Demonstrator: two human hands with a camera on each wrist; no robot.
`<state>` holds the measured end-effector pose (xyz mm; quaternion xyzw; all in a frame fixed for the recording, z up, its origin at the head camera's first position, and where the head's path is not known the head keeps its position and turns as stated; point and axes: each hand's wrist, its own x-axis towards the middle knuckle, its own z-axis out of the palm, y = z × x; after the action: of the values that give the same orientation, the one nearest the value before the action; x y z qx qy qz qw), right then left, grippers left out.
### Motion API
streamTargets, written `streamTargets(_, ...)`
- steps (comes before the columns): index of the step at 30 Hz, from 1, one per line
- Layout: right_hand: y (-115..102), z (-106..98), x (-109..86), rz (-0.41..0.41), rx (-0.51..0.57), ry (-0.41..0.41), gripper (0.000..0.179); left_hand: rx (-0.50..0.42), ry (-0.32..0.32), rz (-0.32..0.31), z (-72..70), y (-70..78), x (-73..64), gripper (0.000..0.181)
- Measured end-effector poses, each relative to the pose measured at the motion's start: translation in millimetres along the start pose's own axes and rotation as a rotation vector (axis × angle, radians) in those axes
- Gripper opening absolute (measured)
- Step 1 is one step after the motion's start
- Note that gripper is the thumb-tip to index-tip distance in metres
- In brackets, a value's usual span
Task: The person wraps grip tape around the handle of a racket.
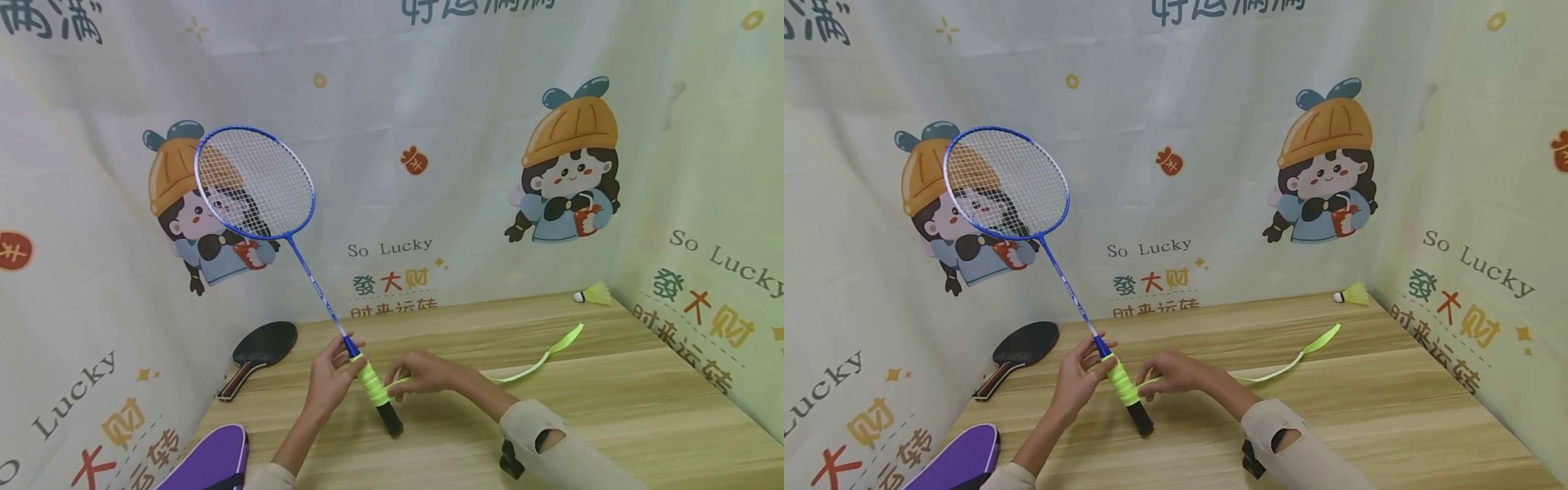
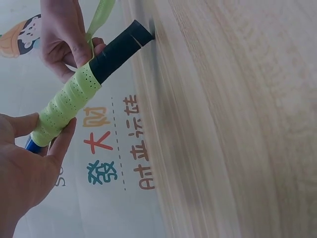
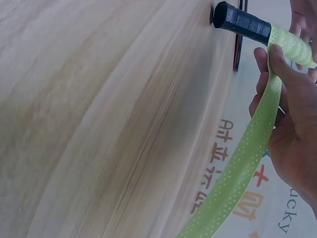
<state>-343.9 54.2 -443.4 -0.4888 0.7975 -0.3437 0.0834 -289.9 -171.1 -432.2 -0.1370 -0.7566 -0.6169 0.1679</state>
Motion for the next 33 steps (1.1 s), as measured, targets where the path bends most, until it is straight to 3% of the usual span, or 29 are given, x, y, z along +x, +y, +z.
streamTargets(7, -0.8, 0.9, 1.4, -0.036, -0.065, -0.041, 0.021, -0.041, -0.046, -0.023, 0.6, 0.7, -0.9, 0.061)
streamTargets(14, -4.5, -0.3, -0.8, -0.102, -0.101, -0.089, 0.021, 0.023, -0.07, 0.009, 2.7, 2.1, -0.7, 0.062)
streamTargets(19, -6.8, 0.4, -3.1, -0.076, -0.066, -0.074, 0.018, 0.006, -0.075, 0.01, 3.4, 0.4, -0.8, 0.05)
streamTargets(24, -8.0, 2.2, -4.4, -0.036, -0.038, -0.035, 0.016, 0.007, -0.072, -0.013, 2.8, 2.5, -2.3, 0.051)
streamTargets(33, -8.6, 12.8, -0.5, 0.063, 0.015, 0.034, 0.026, 0.123, -0.016, -0.037, 5.9, 6.5, -3.2, 0.052)
